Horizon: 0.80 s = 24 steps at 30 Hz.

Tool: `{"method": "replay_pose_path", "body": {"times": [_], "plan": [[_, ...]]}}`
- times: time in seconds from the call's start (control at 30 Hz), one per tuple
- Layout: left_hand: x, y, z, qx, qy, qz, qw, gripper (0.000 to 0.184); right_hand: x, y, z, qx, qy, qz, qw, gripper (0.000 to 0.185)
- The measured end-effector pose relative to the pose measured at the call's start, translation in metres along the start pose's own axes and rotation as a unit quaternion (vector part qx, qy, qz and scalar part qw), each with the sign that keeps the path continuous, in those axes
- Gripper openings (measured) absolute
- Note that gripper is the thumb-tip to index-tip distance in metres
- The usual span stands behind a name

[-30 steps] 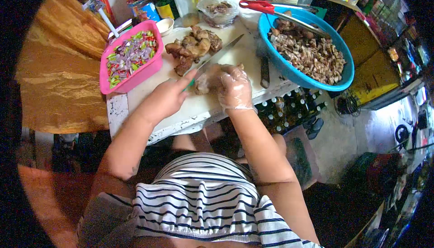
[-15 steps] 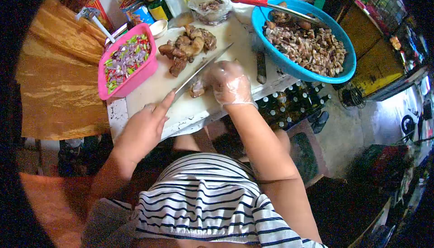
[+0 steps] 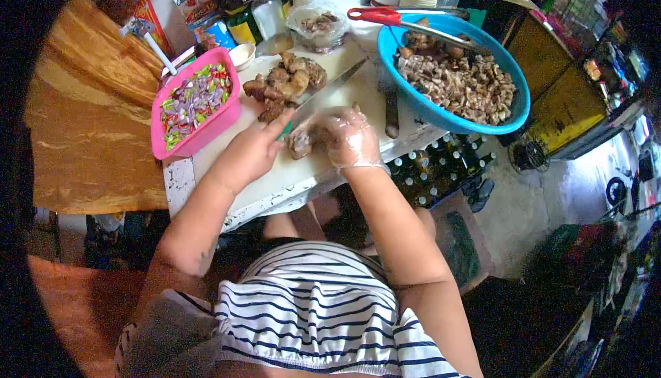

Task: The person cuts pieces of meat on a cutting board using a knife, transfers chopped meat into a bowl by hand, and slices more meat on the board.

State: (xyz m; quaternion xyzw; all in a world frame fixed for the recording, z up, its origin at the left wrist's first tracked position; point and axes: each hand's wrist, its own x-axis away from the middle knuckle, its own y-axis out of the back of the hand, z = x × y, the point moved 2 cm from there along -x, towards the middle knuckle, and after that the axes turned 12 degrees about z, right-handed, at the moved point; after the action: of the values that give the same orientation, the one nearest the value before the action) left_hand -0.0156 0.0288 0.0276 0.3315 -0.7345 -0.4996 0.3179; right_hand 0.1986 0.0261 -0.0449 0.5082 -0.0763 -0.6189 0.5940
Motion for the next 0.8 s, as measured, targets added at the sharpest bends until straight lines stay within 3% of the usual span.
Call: {"method": "replay_pose_path", "body": {"times": [0.3,0.5,0.7,0.8], "plan": [[0.071,0.005,-0.018,-0.020,0.024,0.033,0.999,0.068,-0.003,0.002,0.005,0.021,-0.006,-0.014,1.000,0.016],[0.106,0.019,-0.024,-0.088,0.106,0.141,0.980,0.068,-0.003,-0.002,-0.006,0.010,0.016,-0.016,1.000,0.016],[0.032,-0.014,-0.003,-0.045,0.019,0.017,0.999,0.067,-0.006,0.003,0.010,0.000,-0.004,-0.010,1.000,0.014],[0.001,-0.005,0.009,0.041,0.031,0.053,0.997,0.069,-0.003,0.006,0.014,0.004,-0.018,-0.011,1.000,0.015]]}}
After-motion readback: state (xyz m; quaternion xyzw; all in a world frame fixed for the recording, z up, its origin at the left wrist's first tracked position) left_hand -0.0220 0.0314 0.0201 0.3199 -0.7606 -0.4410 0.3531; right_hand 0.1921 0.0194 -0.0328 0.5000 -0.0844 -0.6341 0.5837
